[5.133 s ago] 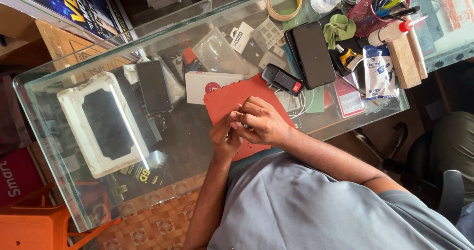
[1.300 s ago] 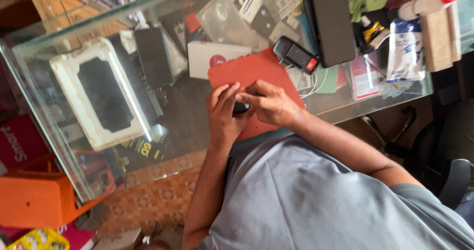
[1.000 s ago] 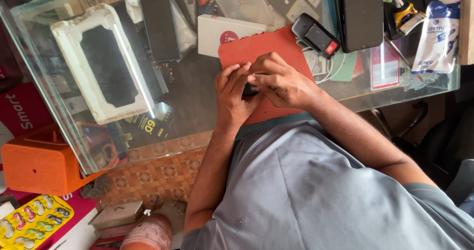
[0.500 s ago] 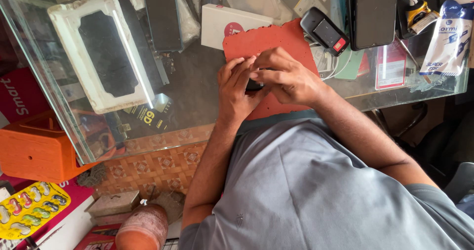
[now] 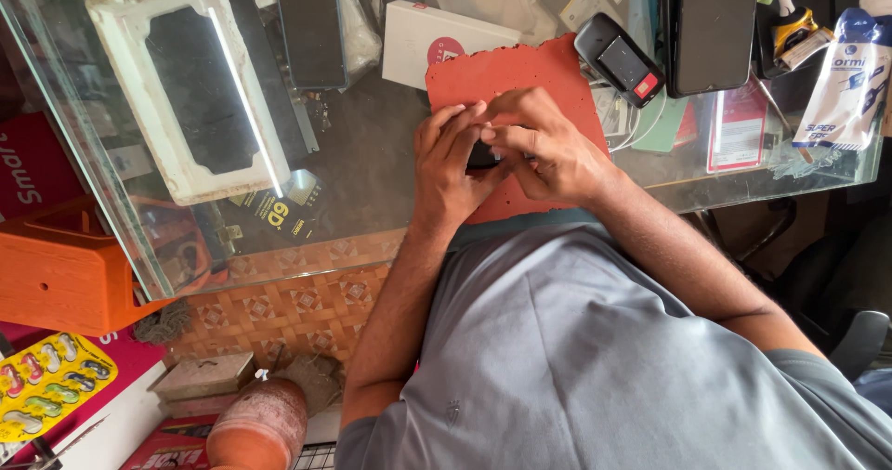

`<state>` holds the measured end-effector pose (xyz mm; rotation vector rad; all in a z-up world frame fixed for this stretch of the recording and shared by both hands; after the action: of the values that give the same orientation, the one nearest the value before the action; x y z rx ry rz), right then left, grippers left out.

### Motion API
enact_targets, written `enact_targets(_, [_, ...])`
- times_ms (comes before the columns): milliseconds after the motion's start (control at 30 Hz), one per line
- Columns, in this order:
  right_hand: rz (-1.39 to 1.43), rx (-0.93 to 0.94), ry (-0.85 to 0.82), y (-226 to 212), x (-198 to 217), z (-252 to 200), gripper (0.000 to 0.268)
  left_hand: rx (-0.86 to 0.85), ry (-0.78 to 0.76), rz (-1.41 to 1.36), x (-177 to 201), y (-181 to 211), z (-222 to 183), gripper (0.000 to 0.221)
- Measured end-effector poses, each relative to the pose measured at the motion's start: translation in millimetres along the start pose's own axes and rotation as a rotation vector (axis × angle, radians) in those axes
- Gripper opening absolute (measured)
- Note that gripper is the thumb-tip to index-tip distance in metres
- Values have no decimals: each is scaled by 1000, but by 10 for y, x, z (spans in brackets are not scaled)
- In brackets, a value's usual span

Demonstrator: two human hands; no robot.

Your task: The person disassembles a small black feature phone on a red mat using a metal prying tool and a yellow screwdriver. They remove the back cover, unscrew internal components, and pry open the casing to expose the internal circuitry.

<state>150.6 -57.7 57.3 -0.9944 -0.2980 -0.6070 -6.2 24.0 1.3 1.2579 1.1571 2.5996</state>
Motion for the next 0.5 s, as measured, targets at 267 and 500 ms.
enact_targets(267, [79, -123, -39, 12, -11, -28, 54, -2, -4, -34, 1, 7, -1, 66])
enact_targets(500, [-67, -165, 27, 42, -52, -16, 56, -22, -12, -24, 32, 5, 1, 55])
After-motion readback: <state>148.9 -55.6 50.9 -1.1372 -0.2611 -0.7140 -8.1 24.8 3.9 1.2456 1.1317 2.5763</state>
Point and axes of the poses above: each hand's wrist, its own z-axis towards the middle knuckle, its own x-axis out of the back of the hand, y = z × x, the point moved 2 cm from there along z, towards the middle knuckle, and after that the axes turned 1 degree about x, right-handed, at the moved point
